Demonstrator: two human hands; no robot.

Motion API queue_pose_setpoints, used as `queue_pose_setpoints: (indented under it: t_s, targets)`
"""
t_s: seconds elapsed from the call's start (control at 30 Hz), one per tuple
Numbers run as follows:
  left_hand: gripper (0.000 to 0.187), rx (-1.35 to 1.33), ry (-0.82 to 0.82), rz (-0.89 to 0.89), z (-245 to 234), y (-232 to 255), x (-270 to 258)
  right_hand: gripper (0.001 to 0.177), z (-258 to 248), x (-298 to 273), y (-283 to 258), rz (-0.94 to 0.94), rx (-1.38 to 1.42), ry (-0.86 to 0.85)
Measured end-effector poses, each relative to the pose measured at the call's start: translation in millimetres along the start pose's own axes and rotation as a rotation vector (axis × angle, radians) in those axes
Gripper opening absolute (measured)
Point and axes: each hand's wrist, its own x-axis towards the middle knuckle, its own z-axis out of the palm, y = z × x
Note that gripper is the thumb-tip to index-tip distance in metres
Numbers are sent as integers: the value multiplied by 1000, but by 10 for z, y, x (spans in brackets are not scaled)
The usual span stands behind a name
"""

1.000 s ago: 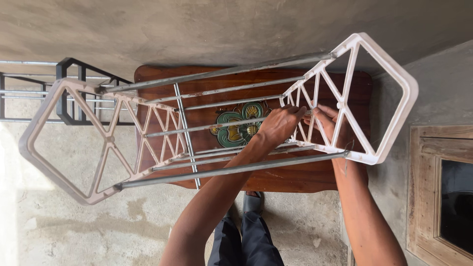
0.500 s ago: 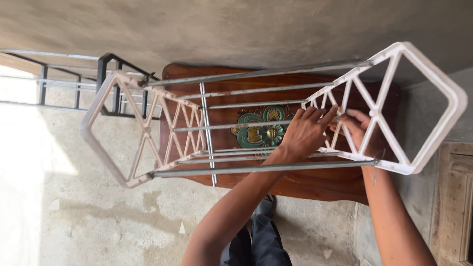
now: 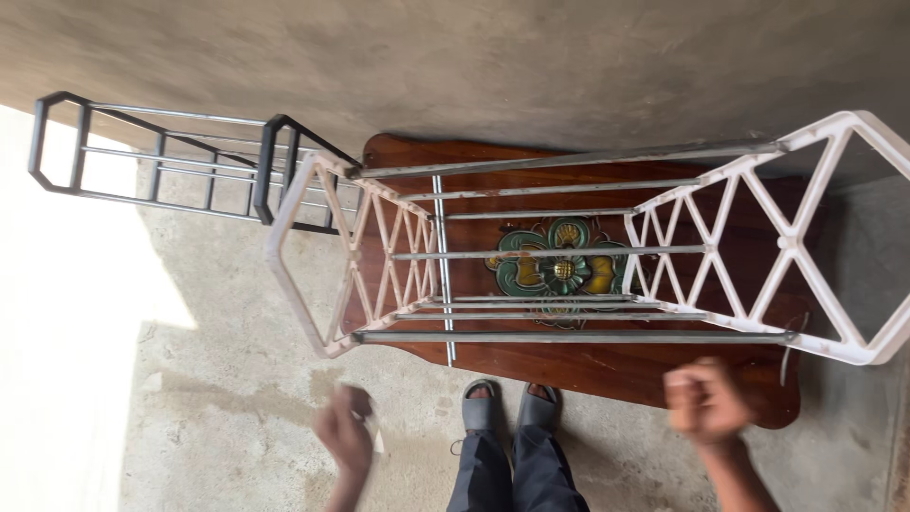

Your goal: The person assembles a white plastic drying rack by inserting metal rods into the side frames. They place the assembled rack upright next to a wooden table in a concrete-floored room.

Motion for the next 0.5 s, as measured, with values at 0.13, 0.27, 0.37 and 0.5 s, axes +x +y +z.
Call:
queue_pose_setpoints:
  t_s: [0.13,0.27,0.37,0.5]
  targets:
    - [32,128,-67,150,6,60,1046,19,735,555,-540,-172,-366,-254]
    - [51,-148,-323,41,630,280,1883,22,1382,1256,-684,-188,-477,-410]
    - [73,-149,-473,15,950,539,2126,30,1849,1649,-585,-189,-545,-481]
    - [72,-377,-568,-117,1214,680,2128,46,2444,1922,-314,-181,-625,-548]
